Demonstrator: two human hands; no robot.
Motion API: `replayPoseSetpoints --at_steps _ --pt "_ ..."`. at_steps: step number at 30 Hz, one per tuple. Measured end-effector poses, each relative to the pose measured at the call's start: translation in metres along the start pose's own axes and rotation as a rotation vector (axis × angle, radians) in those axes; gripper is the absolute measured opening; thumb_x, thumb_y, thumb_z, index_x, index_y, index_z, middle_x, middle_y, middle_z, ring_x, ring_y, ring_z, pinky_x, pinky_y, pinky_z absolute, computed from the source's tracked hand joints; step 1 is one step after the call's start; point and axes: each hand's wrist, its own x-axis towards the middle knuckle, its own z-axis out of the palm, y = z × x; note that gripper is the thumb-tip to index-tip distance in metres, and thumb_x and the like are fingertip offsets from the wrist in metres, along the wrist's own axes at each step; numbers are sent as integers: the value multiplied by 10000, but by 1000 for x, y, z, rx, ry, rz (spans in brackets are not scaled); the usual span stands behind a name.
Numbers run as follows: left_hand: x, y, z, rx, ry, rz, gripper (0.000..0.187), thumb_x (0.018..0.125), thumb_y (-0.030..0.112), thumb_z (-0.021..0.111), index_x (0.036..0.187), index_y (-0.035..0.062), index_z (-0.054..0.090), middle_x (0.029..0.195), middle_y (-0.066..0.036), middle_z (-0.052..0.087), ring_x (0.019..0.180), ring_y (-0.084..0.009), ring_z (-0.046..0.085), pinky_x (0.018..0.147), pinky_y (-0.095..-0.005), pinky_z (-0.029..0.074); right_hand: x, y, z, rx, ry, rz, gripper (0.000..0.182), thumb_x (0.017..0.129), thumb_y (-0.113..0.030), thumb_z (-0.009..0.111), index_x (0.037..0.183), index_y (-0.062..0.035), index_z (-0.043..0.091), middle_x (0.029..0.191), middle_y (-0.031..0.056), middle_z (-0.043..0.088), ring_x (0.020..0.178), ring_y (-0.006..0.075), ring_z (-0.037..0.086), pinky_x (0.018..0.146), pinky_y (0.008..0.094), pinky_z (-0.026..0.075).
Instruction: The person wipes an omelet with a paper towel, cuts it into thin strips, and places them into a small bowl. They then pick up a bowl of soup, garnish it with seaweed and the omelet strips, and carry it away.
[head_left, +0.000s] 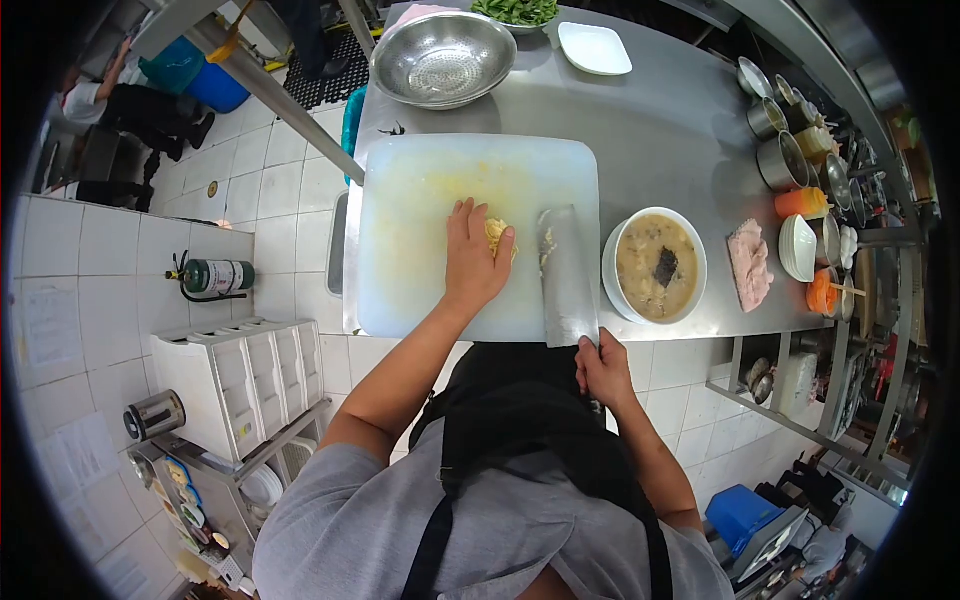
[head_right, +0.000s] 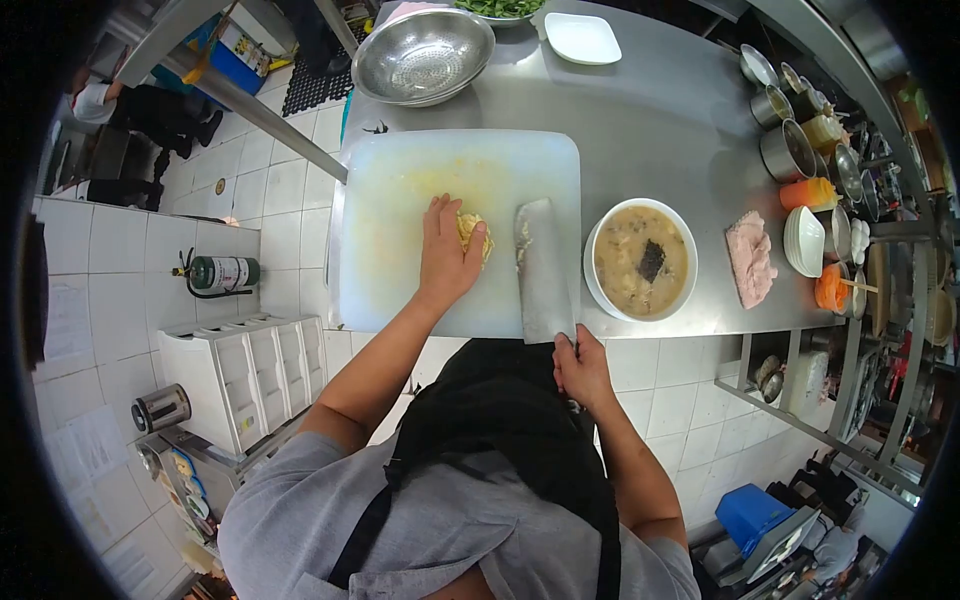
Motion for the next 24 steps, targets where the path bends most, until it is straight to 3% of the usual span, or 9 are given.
replayPoseSetpoints --at_steps 4,10,15,19,24 --pt "0 1 6 9 -6 37 610 1012 326 637 1416 -92 452 1506 -371 410 1426 -549 362 1182 -623 301 16 5 10 -14 -21 -2 226 1068 -228 576 1024 -21 497 645 21 530 442 111 508 375 304 411" --pt "2 6 9 19 58 8 595 1005 312 649 1395 -105 479 1524 -369 393 1441 -535 356 1187 -568 331 27 -4 36 -106 -145 -15 234 1061 -246 583 993 -35 510 589 33 511 427 126 511 384 330 428" --pt "1 2 11 16 114 -13 427 1036 169 565 1374 -82 495 1527 -362 398 1441 -527 361 1186 -556 335 34 -7 50 -49 -305 -14 236 1064 -226 573 946 -35 501 588 22 502 429 118 505 390 327 433" --pt "4 13 3 7 162 -11 405 1033 134 548 1372 -81 496 1510 -361 422 1433 -529 374 1183 -558 336 26 -23 44 7 -386 -7 236 1083 -195 553 918 -48 470 684 10 517 471 86 491 407 295 423" --pt "20 56 -3 -28 262 104 379 1003 66 534 1356 -71 517 1481 -352 469 1414 -530 410 1184 -561 334 7 -43 17 -19 -362 -89 233 1083 -191 559 916 -56 468 686 9 521 475 83 495 409 285 419"
